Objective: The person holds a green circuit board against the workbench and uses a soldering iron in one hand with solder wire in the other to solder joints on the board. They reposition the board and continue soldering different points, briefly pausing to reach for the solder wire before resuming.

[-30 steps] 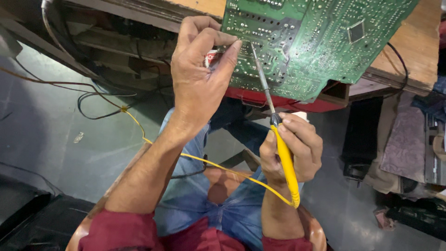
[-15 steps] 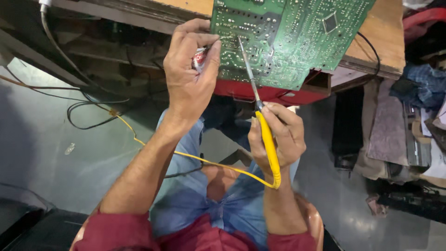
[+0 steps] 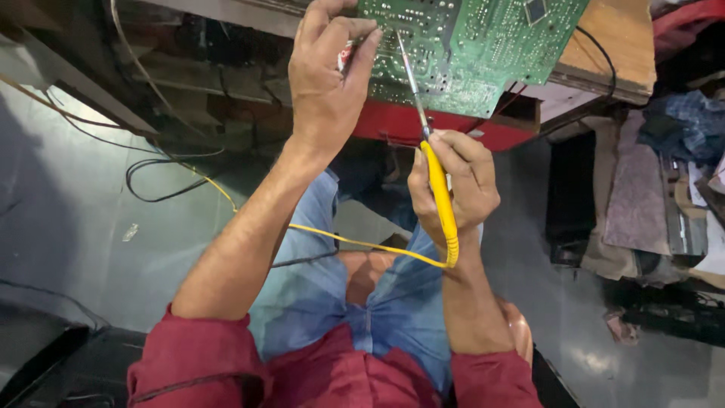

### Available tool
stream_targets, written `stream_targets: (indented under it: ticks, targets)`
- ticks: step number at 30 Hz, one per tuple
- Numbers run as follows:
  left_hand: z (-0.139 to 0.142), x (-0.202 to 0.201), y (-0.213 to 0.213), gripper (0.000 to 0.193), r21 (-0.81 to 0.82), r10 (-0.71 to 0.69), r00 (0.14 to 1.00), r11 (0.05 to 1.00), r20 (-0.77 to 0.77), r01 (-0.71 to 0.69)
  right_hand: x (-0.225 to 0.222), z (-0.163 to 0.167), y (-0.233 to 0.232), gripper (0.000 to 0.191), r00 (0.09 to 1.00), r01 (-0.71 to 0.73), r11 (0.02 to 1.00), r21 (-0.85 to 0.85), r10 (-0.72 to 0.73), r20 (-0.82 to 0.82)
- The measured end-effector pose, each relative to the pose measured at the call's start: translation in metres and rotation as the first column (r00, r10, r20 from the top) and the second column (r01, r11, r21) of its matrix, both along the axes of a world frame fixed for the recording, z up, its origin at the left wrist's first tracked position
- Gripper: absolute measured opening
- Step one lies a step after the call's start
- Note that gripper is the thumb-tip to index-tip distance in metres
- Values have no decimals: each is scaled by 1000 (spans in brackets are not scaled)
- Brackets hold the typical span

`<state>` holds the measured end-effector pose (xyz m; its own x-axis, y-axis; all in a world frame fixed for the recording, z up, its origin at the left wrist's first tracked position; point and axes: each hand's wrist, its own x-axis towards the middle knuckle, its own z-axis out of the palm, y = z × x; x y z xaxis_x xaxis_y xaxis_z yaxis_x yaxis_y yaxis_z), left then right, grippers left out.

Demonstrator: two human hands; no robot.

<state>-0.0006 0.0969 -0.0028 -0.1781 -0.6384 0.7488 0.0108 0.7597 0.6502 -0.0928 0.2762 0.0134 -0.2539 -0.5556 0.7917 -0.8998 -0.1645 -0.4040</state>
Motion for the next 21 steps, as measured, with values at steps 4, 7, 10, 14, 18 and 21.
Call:
stream_targets:
  ticks: [4,7,10,14,18,21]
  targets:
    - [1,-2,1,11,30,21,1000,999,1,-21,1,-1,-2,27,999,-4,1000,-12,5,32]
    - [3,-3,-1,10,-1,31,1000,1000,3,-31,1,0,-1,26,999,3,1000,-7,-2,36]
    - [4,-2,-3,10,-34,35,999,999,24,-34,2,1,1,26,999,1,1000,0,-1,54]
    - [4,0,-2,10,-45,44,998,998,40,-42,1,2,1,27,1000,11,1000,-3,-11,23]
    - [4,0,-3,10,-56,28,998,998,52,-25,1,2,1,27,1000,27,1000,1,-27,6]
    - [4,0,-2,10,-45,19,999,999,50,-17,1,2,2,27,1000,14,1000,-2,-14,19]
